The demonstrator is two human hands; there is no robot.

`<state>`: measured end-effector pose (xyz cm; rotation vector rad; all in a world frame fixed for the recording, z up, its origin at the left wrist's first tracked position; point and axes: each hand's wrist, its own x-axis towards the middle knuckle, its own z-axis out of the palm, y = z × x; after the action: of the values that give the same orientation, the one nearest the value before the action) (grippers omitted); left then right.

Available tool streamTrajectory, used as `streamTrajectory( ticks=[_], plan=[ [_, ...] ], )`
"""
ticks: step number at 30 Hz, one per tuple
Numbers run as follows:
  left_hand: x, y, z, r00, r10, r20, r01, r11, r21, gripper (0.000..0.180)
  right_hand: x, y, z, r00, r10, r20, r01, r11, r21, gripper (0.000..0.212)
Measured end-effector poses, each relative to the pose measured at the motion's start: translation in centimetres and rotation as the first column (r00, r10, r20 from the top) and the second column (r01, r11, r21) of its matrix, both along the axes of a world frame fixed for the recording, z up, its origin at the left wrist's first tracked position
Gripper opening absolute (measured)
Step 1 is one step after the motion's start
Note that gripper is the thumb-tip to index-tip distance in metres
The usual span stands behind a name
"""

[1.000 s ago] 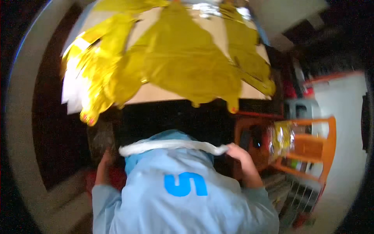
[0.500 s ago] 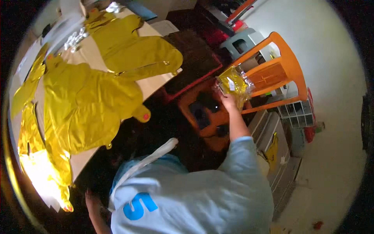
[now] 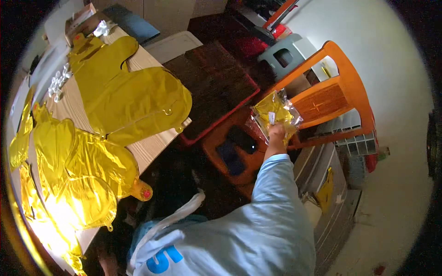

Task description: Packing gold foil balloons into plastic bags and organizing them on a table.

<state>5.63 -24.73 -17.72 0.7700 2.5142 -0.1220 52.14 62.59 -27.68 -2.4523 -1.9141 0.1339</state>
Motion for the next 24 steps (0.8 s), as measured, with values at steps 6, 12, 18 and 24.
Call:
streamTrajectory(
  ticks=[6,12,18,24],
  plan=[
    [-0.1,7.1,2.6,0.957,0.216,0.195,-0.262,0.931,0.255,0.060,7.7,2.9,-1.3,0.988,-0.138,0.068,0.076,0.821,0.565,0.034],
    [-1.0,1.3,-1.2,0.994,0.053,0.092,-0.059,0.996,0.066,0.052,0.2,-3.9,15.5,0.950,0.281,-0.135,-0.139,0.768,0.625,0.016],
    [3.8,18.3,14.8,0.694,-0.123,0.709,-0.272,0.867,0.417,0.042,-6.9,-14.6,32.0,0.734,0.628,-0.259,-0.285,0.632,0.721,0.022],
    [3.4,25.9,22.6,0.003,-0.696,0.718,-0.920,0.280,0.275,0.078,-22.7,-27.9,39.2,0.262,0.891,-0.370,-0.359,0.446,0.820,0.016]
  ],
)
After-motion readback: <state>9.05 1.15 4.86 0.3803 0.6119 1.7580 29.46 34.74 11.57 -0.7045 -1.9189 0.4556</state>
